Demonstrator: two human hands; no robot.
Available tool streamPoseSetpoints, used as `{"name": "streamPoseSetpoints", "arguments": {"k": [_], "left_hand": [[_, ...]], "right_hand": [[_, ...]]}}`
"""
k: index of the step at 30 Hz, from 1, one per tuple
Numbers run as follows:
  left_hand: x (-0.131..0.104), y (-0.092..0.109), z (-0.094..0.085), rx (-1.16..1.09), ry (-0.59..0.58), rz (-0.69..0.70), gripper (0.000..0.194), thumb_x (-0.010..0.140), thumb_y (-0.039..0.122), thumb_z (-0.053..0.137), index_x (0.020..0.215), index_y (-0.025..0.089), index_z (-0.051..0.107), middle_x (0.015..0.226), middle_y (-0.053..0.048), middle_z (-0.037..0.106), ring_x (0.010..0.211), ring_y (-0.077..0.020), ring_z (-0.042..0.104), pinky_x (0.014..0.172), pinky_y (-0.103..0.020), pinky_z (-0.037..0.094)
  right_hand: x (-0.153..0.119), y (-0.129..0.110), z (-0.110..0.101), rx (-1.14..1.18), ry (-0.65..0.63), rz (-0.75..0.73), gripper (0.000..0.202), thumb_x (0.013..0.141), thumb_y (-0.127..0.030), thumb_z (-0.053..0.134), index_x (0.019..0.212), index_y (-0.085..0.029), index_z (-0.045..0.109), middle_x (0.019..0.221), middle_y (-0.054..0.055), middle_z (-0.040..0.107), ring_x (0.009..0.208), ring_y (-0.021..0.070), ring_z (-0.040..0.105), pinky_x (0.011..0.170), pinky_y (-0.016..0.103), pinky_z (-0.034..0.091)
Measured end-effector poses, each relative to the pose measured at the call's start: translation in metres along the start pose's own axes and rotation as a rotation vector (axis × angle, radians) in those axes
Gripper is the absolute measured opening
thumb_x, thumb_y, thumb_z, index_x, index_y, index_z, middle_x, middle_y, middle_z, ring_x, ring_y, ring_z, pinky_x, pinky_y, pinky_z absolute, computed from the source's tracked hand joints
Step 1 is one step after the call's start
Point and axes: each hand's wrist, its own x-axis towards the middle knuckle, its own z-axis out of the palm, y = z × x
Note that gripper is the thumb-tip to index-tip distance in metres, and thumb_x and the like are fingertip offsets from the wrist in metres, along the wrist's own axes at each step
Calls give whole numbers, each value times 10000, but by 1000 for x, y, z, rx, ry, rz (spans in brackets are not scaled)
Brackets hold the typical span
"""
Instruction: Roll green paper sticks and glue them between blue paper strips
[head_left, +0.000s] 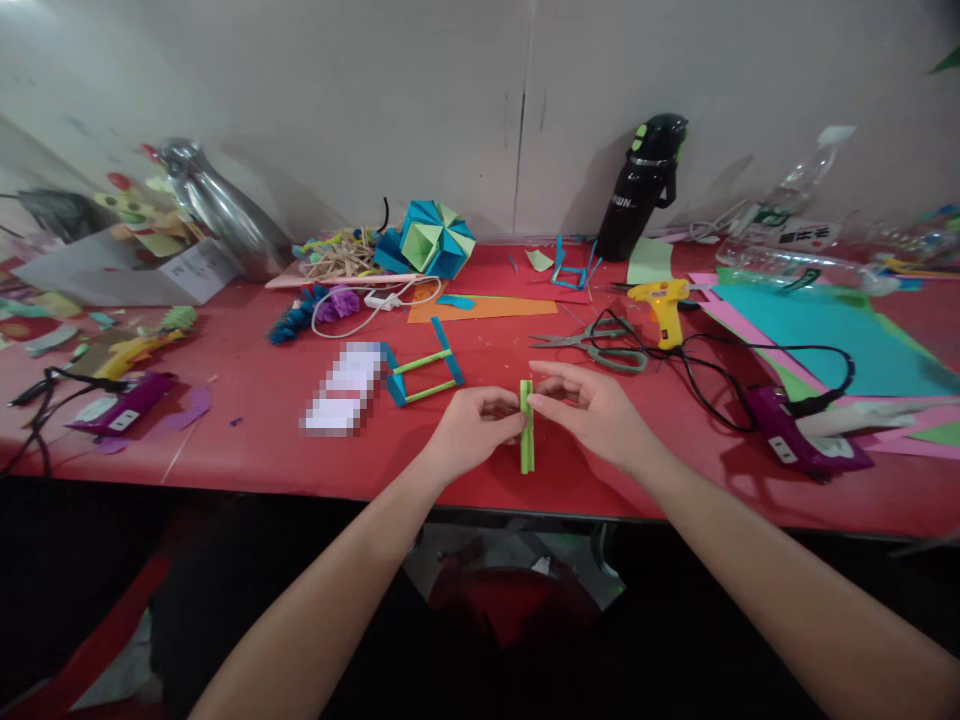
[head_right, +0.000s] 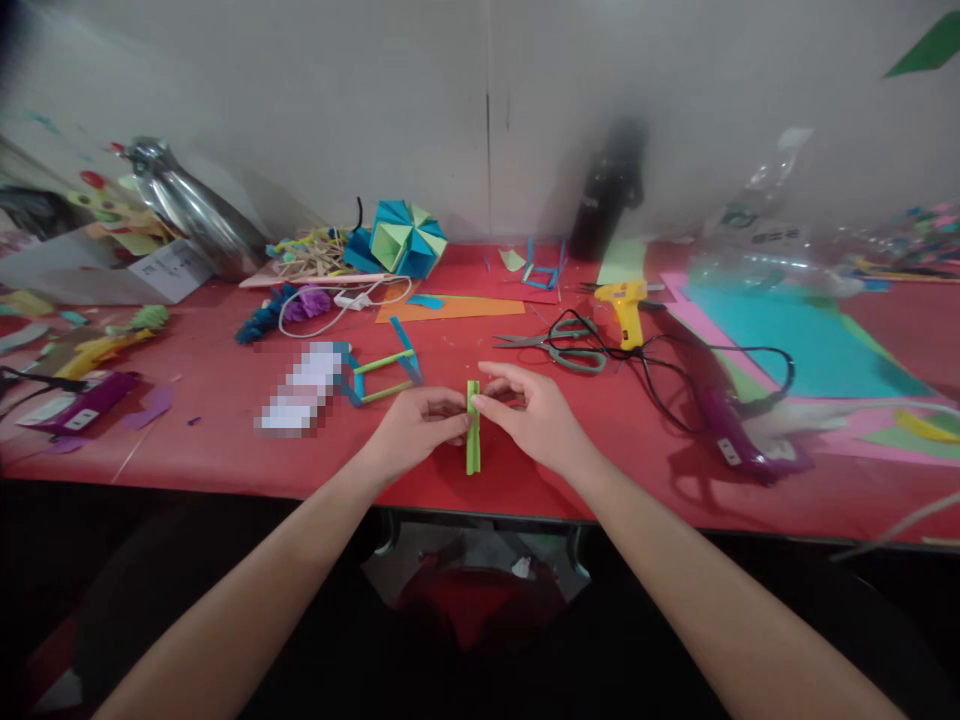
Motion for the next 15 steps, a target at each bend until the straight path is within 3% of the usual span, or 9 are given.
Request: {"name": "streamPoseSetpoints", "arguments": {"k": [3, 5, 7, 9, 11, 15], "left_hand": [[1, 0, -3, 13, 76, -32, 144, 760, 234, 712, 848, 120, 705, 703, -18, 666, 626, -107, 620, 602, -218, 548], [2, 1, -5, 8, 120, -64, 142, 748, 240, 732, 823, 122, 706, 685, -16, 665, 613, -104, 614, 575, -207, 537], [3, 1, -7, -14, 144, -104, 131, 745, 231, 740, 811, 125, 702, 673, -13, 667, 603, -100, 614, 567, -201, 534], [4, 1, -8, -44, 145, -131, 123, 748, 217, 742, 816, 124, 700, 682, -15, 675, 612, -99, 626, 578, -198, 540], [5, 0, -8, -68, 135, -147, 120, 751, 207, 744, 822, 120, 703, 697, -20, 683, 630, -100, 638, 598, -200, 549], [5, 0, -8, -91, 113, -150, 118, 753, 200, 752, 817, 112, 708, 699, -23, 686, 645, -102, 647, 623, -206, 560]], "right_hand": [[0, -5, -19, -171, 4, -14, 338, 830, -402, 667, 1109, -212, 695, 978, 62, 744, 898, 216, 688, 822, 365, 530], [0, -6, -45, -400, 0, -24, 255, 839, -455, 642, 899, -224, 734, 921, 55, 750, 832, 223, 680, 768, 363, 517], [1, -4, -78, -655, 73, 52, 283, 808, -498, 661, 748, -226, 709, 789, 53, 734, 718, 223, 656, 688, 356, 482], [6, 3, -112, -825, 294, 185, 317, 788, -525, 669, 790, -208, 688, 780, 87, 721, 706, 235, 636, 662, 357, 453], [14, 14, -139, -927, 431, 228, 367, 805, -509, 645, 905, -157, 672, 875, 151, 718, 765, 246, 629, 692, 358, 443], [37, 47, -163, -1006, 458, 223, 493, 842, -489, 591, 1088, -64, 641, 1087, 259, 671, 906, 264, 613, 748, 351, 420]]}}
